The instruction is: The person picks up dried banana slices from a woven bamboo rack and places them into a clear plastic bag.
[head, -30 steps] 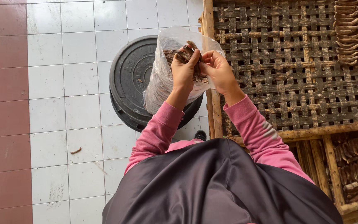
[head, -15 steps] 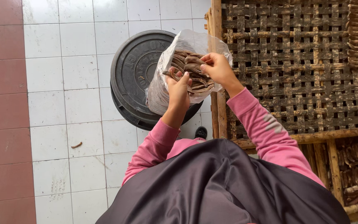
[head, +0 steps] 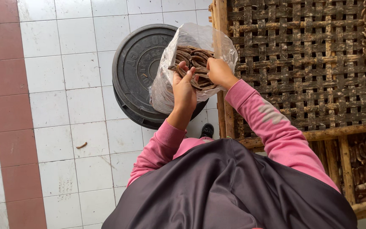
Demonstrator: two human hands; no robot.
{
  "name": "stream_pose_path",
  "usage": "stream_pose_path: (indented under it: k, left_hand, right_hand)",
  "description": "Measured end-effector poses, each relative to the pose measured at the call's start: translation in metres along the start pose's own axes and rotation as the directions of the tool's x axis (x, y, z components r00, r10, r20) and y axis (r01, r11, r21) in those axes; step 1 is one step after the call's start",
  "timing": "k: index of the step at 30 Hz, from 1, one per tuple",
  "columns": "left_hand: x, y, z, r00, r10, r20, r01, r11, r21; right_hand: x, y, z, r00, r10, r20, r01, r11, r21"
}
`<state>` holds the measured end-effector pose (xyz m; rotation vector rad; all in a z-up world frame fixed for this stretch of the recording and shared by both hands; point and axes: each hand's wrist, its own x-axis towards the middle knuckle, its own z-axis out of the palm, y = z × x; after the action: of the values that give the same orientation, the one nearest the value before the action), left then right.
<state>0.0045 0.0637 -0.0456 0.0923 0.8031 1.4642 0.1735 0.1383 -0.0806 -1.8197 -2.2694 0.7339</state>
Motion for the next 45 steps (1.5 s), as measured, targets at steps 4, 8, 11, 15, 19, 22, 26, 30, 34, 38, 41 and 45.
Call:
stream_pose_path:
  k: [4,8,11,15,19,22,26,30,34,38,41,45]
  left_hand:
    - [0.005,-0.006,-0.006,1.000,-0.007,-0.001,0.007,1.000,0.013]
    - [0.006,-0.011,-0.009,0.999,0.018,0.029,-0.017,1.000,-0.019]
    - [0.006,-0.008,-0.007,0.999,0.018,0.041,-0.017,1.000,-0.017]
    - [0.004,0.002,-0.001,0.995,-0.038,0.090,0.040,0.999,-0.022]
    - [0.004,0.006,0.007,0.966,-0.019,0.258,0.063,0.984,-0.166]
    - [0.005,0.008,0.012,0.962,-0.030,0.271,0.086,0.976,-0.199]
    - [0.008,0.011,0.019,0.947,-0.035,0.319,0.063,0.995,-0.079]
    - [0.018,0.014,0.030,0.951,-0.053,0.305,0.014,0.992,0.128]
    - [0.025,0.011,0.040,0.956,-0.069,0.285,0.007,0.977,0.215]
    - [0.031,0.001,0.037,0.946,-0.077,0.314,-0.003,0.969,0.247]
    - [0.038,-0.004,0.031,0.940,-0.075,0.332,-0.031,0.952,0.305]
    - [0.041,-0.004,0.027,0.936,-0.091,0.339,-0.028,0.944,0.329]
  right_hand:
    - [0.000,0.000,-0.001,0.999,-0.024,0.033,0.027,0.994,-0.108]
    - [-0.013,-0.008,-0.005,1.000,-0.009,0.007,0.009,0.997,-0.082]
    - [-0.022,-0.022,-0.013,0.999,-0.040,-0.001,0.040,0.990,-0.138]
    - [-0.030,-0.041,-0.038,0.966,-0.194,-0.169,0.175,0.977,-0.122]
    - [-0.031,-0.059,-0.068,0.988,-0.094,0.124,-0.048,0.578,0.814]
    - [-0.039,-0.070,-0.077,0.971,-0.183,0.153,0.002,0.648,0.762]
    - [-0.043,-0.074,-0.078,0.961,-0.217,0.174,-0.043,0.501,0.864]
    - [-0.036,-0.060,-0.075,0.960,-0.224,0.166,-0.130,0.164,0.978]
    - [-0.026,-0.048,-0.070,0.973,-0.164,0.165,-0.146,0.119,0.982]
    - [-0.023,-0.045,-0.065,0.964,-0.206,0.169,-0.177,-0.017,0.984]
    - [-0.022,-0.045,-0.064,0.966,-0.188,0.178,-0.188,-0.033,0.982]
    - [-0.019,-0.043,-0.062,0.967,-0.206,0.150,-0.179,-0.132,0.975]
